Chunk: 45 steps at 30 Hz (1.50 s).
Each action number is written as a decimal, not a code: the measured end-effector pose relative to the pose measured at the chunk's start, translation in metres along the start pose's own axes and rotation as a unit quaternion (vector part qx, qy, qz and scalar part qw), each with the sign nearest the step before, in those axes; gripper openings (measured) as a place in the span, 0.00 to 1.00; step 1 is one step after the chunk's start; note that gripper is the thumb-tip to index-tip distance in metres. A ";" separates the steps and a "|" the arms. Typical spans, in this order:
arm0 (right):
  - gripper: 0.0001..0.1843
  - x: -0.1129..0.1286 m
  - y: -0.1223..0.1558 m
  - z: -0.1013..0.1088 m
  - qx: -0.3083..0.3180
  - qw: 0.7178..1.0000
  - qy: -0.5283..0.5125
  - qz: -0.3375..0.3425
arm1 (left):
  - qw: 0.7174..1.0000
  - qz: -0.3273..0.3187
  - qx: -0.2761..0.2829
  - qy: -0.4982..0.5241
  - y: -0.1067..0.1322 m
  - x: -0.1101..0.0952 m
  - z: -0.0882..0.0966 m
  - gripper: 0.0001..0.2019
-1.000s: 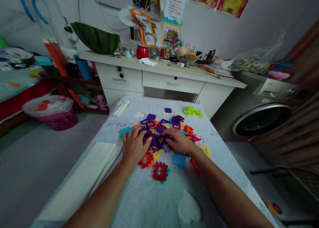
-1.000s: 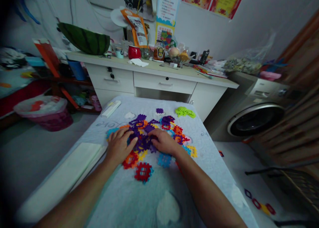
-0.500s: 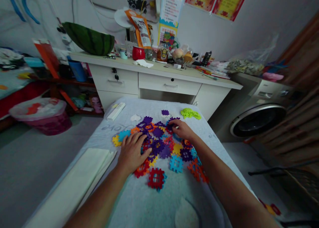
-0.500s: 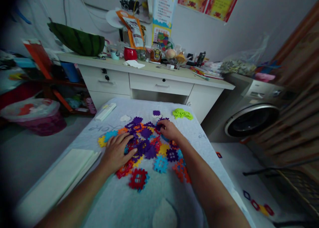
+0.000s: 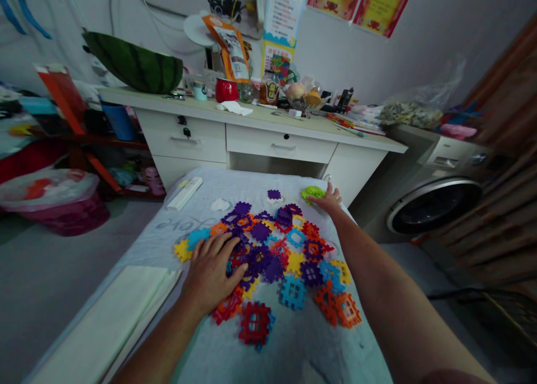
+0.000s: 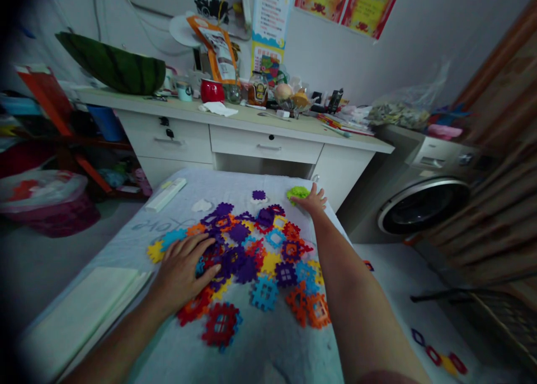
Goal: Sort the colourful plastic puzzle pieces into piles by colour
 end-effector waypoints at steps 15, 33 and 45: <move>0.37 0.018 0.001 -0.006 0.032 0.987 0.102 0.116 | 1.000 0.006 -0.001 0.000 0.000 -0.002 0.003 0.23; 0.22 -0.018 0.101 0.051 0.291 0.863 -0.296 0.288 | 1.000 -0.004 0.008 -0.024 0.001 -0.001 0.000 0.23; 0.61 0.001 0.005 0.002 0.065 0.997 0.006 -0.028 | 1.000 -0.008 -0.002 -0.018 0.001 0.001 -0.002 0.23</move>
Point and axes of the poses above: each hand's wrist, its own y-axis away from the middle knuckle, its own z-axis out of the back of the hand, x = y × z, the point moved 1 cm from there along -y, towards the middle knuckle, and after that the axes turned 2 degrees about x, right-handed, at the moved point
